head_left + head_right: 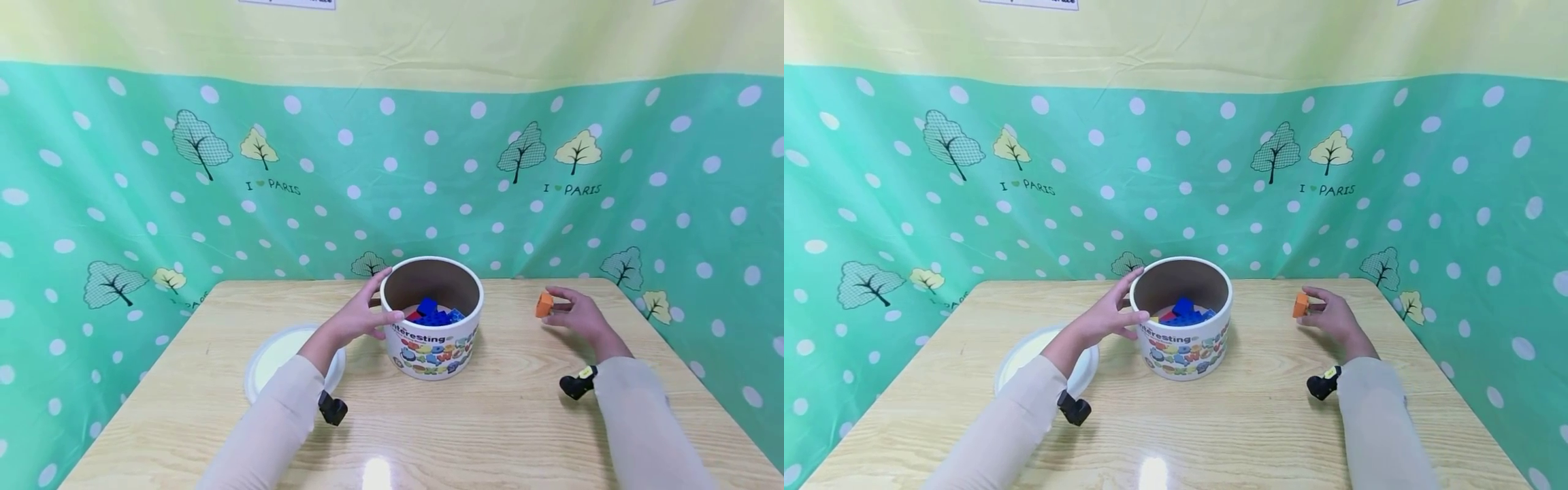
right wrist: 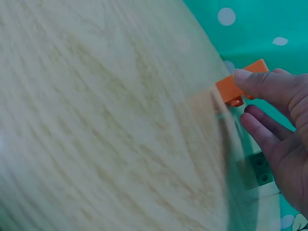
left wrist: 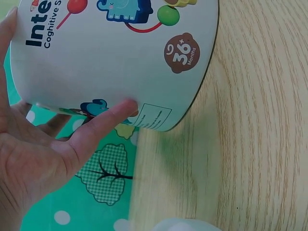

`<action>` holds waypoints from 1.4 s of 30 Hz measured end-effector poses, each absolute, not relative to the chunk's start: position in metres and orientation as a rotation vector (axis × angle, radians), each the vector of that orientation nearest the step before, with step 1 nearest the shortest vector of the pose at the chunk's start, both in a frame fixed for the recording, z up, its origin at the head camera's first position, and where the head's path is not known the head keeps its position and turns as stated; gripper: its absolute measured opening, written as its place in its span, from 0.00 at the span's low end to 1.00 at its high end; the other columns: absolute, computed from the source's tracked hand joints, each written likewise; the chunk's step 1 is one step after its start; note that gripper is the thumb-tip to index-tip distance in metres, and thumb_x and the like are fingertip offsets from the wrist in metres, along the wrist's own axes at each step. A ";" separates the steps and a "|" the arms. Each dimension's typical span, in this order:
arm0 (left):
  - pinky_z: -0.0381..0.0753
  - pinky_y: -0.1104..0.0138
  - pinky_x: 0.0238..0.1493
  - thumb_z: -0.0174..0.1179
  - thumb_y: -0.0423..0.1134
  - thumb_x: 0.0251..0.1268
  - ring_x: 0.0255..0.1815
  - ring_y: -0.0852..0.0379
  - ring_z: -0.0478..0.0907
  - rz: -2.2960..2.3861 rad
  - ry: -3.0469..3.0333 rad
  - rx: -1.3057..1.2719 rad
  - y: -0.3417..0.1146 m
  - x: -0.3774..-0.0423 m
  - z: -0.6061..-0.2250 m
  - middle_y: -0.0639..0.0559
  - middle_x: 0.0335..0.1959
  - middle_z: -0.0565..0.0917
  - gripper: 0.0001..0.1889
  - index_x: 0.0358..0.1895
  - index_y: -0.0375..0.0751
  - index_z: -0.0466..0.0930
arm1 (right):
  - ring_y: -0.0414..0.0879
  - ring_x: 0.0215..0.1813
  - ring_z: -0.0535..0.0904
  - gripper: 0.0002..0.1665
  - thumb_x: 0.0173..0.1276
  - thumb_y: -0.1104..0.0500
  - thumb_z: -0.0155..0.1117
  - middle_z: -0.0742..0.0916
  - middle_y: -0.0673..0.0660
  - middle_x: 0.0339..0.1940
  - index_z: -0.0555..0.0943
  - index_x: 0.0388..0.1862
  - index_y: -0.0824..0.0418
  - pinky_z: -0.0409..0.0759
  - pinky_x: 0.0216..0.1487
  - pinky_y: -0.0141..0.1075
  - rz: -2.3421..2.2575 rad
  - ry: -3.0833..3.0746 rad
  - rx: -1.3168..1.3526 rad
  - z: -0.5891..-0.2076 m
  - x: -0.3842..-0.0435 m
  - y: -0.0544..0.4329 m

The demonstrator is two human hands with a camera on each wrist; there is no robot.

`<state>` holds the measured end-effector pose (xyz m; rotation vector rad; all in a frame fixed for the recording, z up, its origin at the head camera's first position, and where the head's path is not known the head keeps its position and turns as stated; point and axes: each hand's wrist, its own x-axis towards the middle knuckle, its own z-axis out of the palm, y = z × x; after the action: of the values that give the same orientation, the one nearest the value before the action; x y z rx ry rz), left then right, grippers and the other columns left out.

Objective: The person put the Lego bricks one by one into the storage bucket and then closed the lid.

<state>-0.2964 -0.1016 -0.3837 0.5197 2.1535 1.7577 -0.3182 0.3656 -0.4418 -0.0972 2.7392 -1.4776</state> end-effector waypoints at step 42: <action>0.84 0.45 0.42 0.69 0.44 0.59 0.72 0.35 0.54 1.777 2.145 0.512 -0.103 -0.296 -0.388 0.45 0.77 0.50 0.47 0.76 0.69 0.48 | 0.57 0.56 0.76 0.33 0.63 0.57 0.72 0.81 0.63 0.56 0.74 0.66 0.61 0.81 0.46 0.31 -1.464 2.837 -0.330 -0.398 -0.307 0.308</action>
<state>-0.2958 -0.1028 -0.3877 0.5118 2.1446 1.7771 -0.3067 0.3082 -0.3979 -0.3300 2.8365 -1.4640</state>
